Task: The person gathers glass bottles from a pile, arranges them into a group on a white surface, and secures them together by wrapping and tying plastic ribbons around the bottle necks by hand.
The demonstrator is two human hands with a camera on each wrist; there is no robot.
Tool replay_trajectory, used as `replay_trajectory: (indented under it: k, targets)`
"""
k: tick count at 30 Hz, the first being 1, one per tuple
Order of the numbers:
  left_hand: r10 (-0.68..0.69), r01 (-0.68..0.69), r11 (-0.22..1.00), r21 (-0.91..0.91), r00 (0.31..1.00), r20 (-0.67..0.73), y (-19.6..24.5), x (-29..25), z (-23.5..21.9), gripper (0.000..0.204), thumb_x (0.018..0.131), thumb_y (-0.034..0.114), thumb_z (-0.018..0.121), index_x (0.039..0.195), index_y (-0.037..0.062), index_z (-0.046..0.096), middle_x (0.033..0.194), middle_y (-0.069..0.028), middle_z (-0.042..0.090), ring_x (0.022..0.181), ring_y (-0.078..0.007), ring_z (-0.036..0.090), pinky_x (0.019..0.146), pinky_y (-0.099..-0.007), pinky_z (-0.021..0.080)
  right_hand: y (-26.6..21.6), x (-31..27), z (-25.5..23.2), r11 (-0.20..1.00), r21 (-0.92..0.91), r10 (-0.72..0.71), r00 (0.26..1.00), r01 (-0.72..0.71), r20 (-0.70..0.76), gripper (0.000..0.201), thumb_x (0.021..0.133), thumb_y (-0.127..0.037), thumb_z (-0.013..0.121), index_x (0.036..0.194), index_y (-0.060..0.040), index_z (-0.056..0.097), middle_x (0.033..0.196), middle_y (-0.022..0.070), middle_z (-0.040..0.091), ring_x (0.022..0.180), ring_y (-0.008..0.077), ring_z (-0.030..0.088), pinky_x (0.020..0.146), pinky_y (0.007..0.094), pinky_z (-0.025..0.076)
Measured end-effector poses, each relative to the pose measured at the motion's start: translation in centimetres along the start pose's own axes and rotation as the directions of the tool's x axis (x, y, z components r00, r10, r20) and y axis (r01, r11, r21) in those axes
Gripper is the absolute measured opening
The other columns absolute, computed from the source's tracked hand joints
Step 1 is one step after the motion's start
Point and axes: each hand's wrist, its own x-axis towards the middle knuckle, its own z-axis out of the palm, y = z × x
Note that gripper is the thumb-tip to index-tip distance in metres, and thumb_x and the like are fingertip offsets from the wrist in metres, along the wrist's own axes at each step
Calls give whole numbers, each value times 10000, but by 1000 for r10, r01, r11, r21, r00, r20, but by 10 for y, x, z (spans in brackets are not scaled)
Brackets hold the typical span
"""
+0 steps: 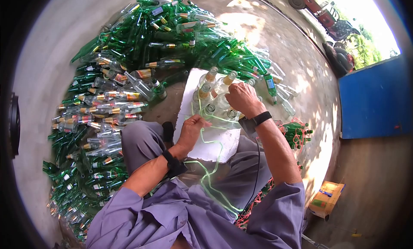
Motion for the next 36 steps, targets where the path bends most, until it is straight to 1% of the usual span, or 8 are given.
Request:
replay_trajectory:
  k: [2,6,8,11,27,29,30,36]
  targets:
    - [-5,4,1000,-12,1000,-6,-3,0,0,206,979,133,523,847,25,638,916,-117,739,860,-115,607,887,-282,445,-6,-3,-9,994,-58,92,995,-89,49,289,844,-283,685,822,4,707,826,233,694,821,384,698,743,469,551]
    - [2,-2,1000,-10,1000,5,3,-1,1,206,979,131,524,838,24,629,906,-119,738,844,-113,609,881,-275,451,2,-8,-8,991,-99,92,994,-86,53,238,816,-236,707,799,1,693,803,229,689,800,390,695,729,476,546]
    - [0,0,1000,1,1000,2,3,-2,0,208,980,133,525,833,24,625,905,-120,737,846,-115,611,882,-276,453,7,-10,-4,996,-79,36,999,-38,-30,276,832,-267,690,769,1,695,728,238,657,750,417,670,709,496,530]
    - [-1,1,1000,-6,1000,12,4,-3,1,211,982,137,524,828,25,616,913,-124,737,857,-119,614,886,-281,453,4,-11,-5,995,-97,38,999,-37,2,274,821,-258,712,756,7,688,720,243,652,752,419,673,706,494,530]
    - [-29,30,999,-14,999,32,10,-6,0,198,1002,123,523,841,30,592,912,-117,730,895,-130,635,900,-278,448,0,-6,-19,986,-164,28,991,-6,133,235,800,-215,775,818,4,692,784,227,661,770,407,673,682,483,512]
    - [-40,43,998,-54,998,41,12,-5,1,196,1003,120,525,841,32,589,914,-114,731,902,-132,639,902,-279,449,1,-7,-16,989,-145,4,999,3,46,59,733,-75,684,737,-17,679,779,194,684,755,374,694,649,458,537]
    - [-39,40,998,-38,999,32,13,-6,2,198,1005,123,523,841,33,588,925,-114,733,909,-133,641,904,-279,449,0,-6,-18,990,-137,44,994,-29,103,263,800,-226,775,812,17,676,813,234,669,796,411,680,700,475,527]
    - [-74,74,997,15,997,31,21,-9,1,203,1010,136,520,849,35,591,963,-118,742,894,-118,615,899,-271,443,3,-8,-16,989,-114,100,991,-89,91,254,791,-201,742,859,33,672,839,254,678,845,422,686,740,479,544]
